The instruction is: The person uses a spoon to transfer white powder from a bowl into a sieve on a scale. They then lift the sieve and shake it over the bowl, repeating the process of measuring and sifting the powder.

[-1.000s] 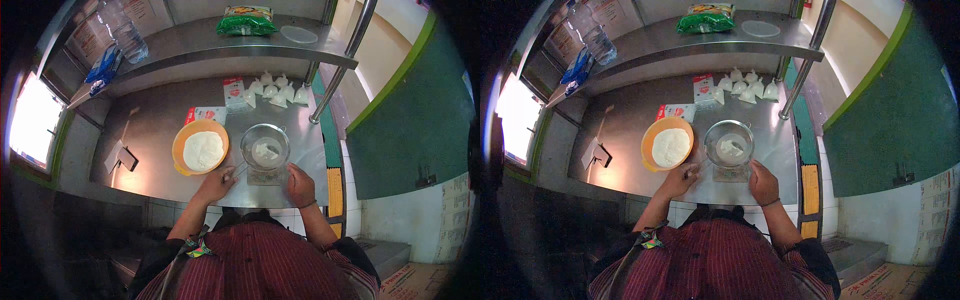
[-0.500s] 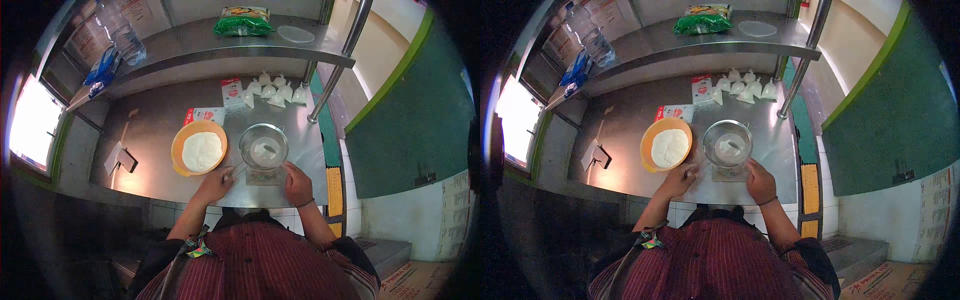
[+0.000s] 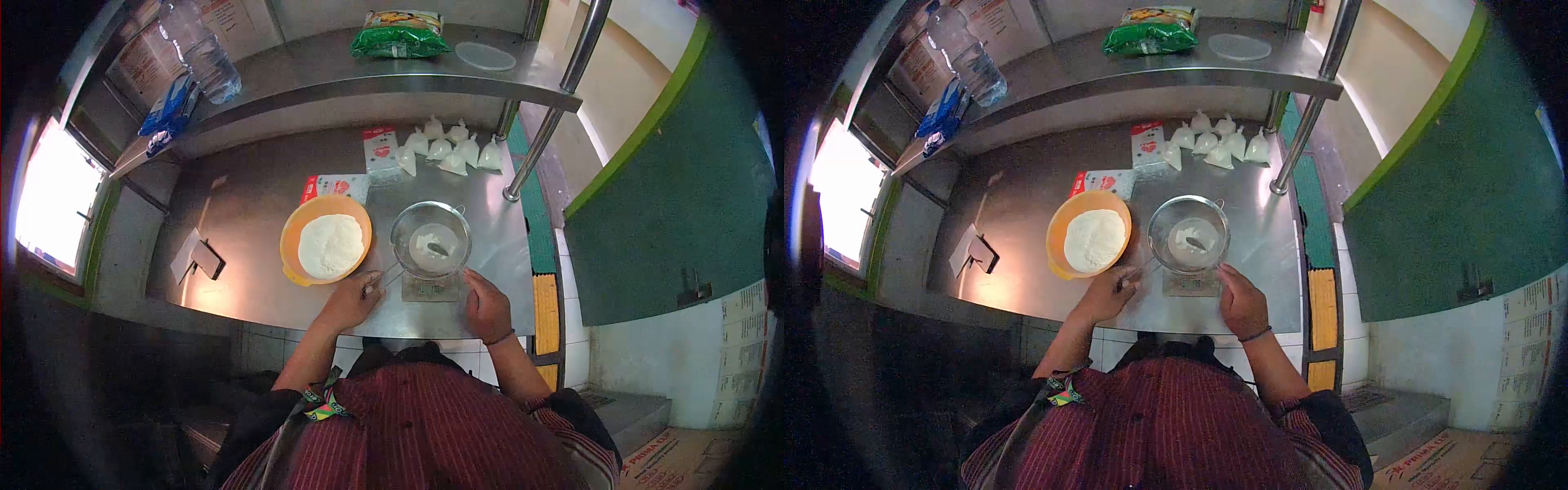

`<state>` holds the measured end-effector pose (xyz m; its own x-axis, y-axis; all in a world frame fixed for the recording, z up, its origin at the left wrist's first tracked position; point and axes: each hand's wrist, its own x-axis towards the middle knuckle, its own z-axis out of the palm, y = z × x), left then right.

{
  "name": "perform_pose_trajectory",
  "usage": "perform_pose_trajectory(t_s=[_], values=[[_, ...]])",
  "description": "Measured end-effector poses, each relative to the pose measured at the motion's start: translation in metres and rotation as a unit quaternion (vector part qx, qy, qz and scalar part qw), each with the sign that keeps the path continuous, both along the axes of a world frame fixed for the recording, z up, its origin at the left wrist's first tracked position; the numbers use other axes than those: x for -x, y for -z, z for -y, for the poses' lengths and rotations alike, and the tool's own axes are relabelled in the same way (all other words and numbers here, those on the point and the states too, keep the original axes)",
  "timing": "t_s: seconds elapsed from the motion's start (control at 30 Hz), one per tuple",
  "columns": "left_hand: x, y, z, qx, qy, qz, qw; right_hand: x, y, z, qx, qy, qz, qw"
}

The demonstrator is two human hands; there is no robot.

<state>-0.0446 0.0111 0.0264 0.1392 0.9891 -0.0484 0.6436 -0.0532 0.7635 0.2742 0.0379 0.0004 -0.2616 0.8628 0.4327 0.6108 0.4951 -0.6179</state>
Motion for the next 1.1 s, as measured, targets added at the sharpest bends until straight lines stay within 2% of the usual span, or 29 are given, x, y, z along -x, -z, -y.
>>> perform_pose_trajectory(t_s=[0.13,0.33,0.4,0.53,0.6,0.8,0.93,1.0,1.1], values=[[-0.001,-0.006,0.001,0.027,-0.007,-0.009,1.000,-0.002,-0.003,0.007,0.027,-0.017,0.006,0.999],[-0.001,-0.001,0.002,-0.016,0.000,-0.009,1.000,-0.003,-0.001,-0.007,-0.002,0.009,0.035,0.999],[-0.001,-0.006,0.000,0.047,-0.009,-0.032,0.998,-0.002,-0.005,-0.012,-0.018,0.020,-0.006,1.000],[-0.002,-0.006,0.001,0.050,-0.004,-0.032,0.998,-0.002,-0.011,-0.016,-0.012,0.032,0.001,0.999],[-0.001,-0.004,0.002,0.036,-0.011,-0.007,0.999,-0.001,-0.013,-0.016,0.009,0.047,0.047,0.998],[-0.005,-0.006,0.005,-0.015,-0.007,-0.025,1.000,0.008,-0.006,0.003,0.023,0.031,0.070,0.997],[-0.008,-0.007,0.007,0.005,-0.012,-0.009,1.000,0.011,-0.001,0.008,0.024,0.022,0.048,0.998],[-0.005,-0.003,0.007,0.026,0.014,-0.009,1.000,0.012,0.001,0.004,-0.026,0.029,0.025,0.999],[-0.007,0.002,0.009,-0.009,0.013,-0.013,1.000,0.012,-0.009,0.001,0.015,0.045,0.025,0.999]])
